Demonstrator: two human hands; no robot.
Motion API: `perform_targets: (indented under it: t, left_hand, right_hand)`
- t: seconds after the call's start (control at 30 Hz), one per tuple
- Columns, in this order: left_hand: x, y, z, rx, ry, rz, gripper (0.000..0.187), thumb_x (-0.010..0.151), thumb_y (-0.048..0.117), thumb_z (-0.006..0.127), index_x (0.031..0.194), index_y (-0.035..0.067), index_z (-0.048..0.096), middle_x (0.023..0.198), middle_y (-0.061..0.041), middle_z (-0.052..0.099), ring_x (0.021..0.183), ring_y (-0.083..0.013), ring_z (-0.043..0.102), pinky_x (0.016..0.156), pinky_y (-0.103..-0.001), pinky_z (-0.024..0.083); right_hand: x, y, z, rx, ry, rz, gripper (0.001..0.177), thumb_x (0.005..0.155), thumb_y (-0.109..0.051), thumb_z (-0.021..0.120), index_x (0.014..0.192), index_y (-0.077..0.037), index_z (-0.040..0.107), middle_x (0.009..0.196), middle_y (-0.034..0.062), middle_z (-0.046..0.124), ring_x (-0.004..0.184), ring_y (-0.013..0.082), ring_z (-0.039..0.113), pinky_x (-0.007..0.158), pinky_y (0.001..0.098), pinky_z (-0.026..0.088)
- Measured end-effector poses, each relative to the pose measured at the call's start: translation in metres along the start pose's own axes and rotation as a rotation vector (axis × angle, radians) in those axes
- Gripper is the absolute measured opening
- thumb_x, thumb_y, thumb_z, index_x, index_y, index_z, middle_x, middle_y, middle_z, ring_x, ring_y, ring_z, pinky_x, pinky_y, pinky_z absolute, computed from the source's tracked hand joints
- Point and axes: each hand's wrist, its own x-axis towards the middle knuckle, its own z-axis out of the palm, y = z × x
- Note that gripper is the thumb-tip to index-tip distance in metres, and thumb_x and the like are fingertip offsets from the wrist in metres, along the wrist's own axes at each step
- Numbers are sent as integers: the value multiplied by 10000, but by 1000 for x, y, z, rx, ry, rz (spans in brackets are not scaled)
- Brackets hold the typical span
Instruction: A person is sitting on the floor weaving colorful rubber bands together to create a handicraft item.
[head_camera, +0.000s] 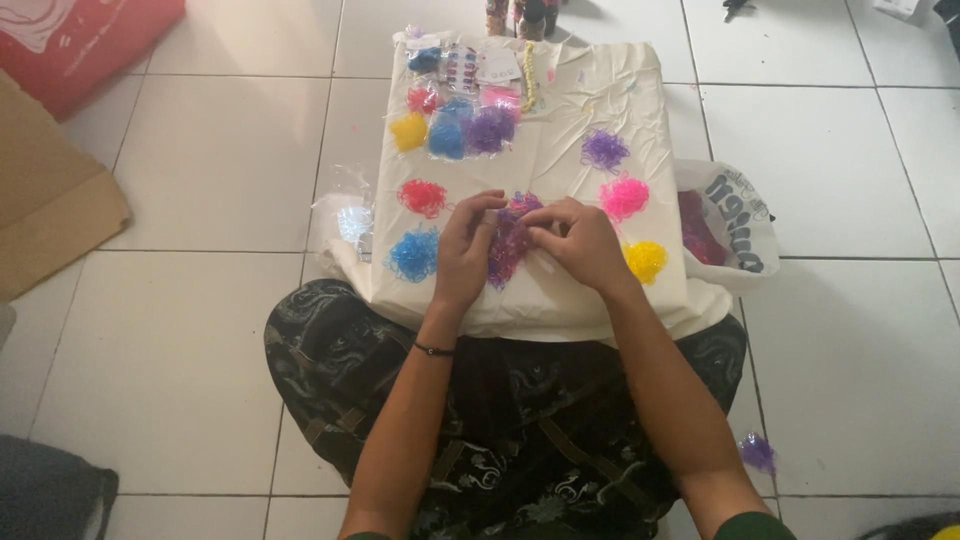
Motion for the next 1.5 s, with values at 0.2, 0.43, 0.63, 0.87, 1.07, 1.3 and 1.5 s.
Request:
perform_targets:
  t: [0.2,0.43,0.63,0.87,1.07,1.3,1.5]
  left_hand:
    - [0,5,5,114,-11,31,198,1041,185,578,1202,115,671,1283,-115,642,1298,-305,581,1102,-431,478]
    - [2,19,6,173,-30,42,241,1014,260,642,1199,109,675,1292,-134,621,1306,-335,568,1098,-449,491]
    - [3,21,8,197,-48,39,278,964,297,719,1167,109,692,1297,-147,622,1322,-373,555,1087,-464,499]
    - [8,24,13,298,-16,69,163,975,197,702,1076,70,710,1229,-157,651,1278,-410,580,1045,-501,517]
    - [9,21,12,267,11,38,136,967,183,711,1045,80,753,1146,-123,685,1226,-366,634,1027,-469,537]
    - [6,16,15,255,85,7,161,952,197,734,1047,77,784,995,-123,732,1056,-315,725,934,-433,590]
    - [3,11,17,285,103,-4,149,949,215,740,1031,97,780,972,-101,747,1004,-287,743,872,-397,606]
  right_hand:
    - [6,16,-5,311,43,215,229,846,-267,796,1033,-137,825,906,84,783,775,91,653,670,306,558]
    - [2,25,10,515,96,355,267,843,-265,795,1071,-127,820,875,93,770,743,115,646,675,296,559]
    - [-3,12,22,639,189,438,256,863,-205,805,1065,-47,801,750,100,726,620,91,610,585,241,523]
    - [-1,6,21,677,194,386,215,889,-110,775,1063,16,785,742,140,725,569,106,597,544,254,523]
    - [-1,21,22,756,152,373,206,904,-69,741,1066,57,763,724,185,716,536,163,645,508,291,552]
    - [-2,18,21,760,187,288,191,951,-68,702,1095,44,758,706,203,702,488,185,642,499,306,550]
    - [-3,11,22,586,233,216,252,962,-102,688,1189,-15,755,973,197,717,516,150,622,527,320,552]
